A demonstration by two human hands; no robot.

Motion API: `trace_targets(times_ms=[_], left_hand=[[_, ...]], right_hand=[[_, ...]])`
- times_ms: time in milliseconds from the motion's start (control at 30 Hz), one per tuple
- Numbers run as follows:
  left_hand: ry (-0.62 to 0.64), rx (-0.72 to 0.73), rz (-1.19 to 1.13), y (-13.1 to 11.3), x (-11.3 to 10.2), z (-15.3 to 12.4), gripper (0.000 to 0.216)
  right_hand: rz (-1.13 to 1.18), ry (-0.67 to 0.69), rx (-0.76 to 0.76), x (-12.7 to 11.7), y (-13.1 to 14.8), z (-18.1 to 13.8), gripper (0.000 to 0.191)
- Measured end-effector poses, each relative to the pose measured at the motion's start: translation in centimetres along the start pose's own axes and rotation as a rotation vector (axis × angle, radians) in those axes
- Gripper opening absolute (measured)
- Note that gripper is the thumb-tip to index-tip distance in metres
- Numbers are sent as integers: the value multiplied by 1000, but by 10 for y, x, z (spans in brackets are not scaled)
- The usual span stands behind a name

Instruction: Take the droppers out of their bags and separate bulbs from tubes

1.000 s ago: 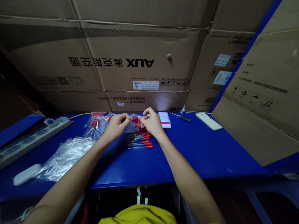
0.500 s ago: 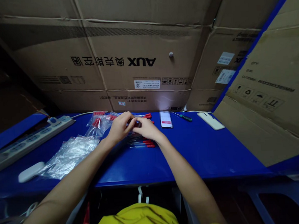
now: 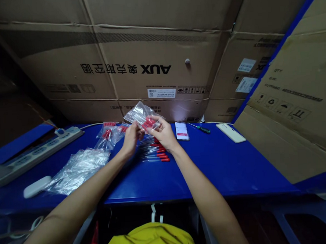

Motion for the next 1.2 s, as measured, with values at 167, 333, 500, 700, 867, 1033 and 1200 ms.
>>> trace_targets(times_ms=[167,333,500,700,867,1033,1200], left_hand=[[-60,94,-17,-10,-5,0,50],[-105,159,201,-23,-16,-3,40],[-104,203,365,-34,-19,-5,26],[-88,271,326,-47,-21,-4,18],[-72,271,420,-49,-20,-4,22],[-67,251,449,-44,-21,-2,25],[-43,246,389,-42,-16,-2,21]], right_hand=[[-77,-31,16,-2,-6,1,58],[-99,-50,82,-8,-16,2,46],[22,-27,184,-6,-25,2,52],[135,95,189,7,-22,0,53],[53,7,183,4,-30,3,50],[173,45,226,9,-36,2,52],[208,107,293,11,-35,-1,51]])
Point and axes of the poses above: each hand's wrist, its own z-axis towards the middle knuckle, its own x-axis out of the palm, y = z × x, the point moved 6 cm from there along z, towards the middle knuckle, and after that the axes turned 9 degrees about y, right-handed, at the moved point
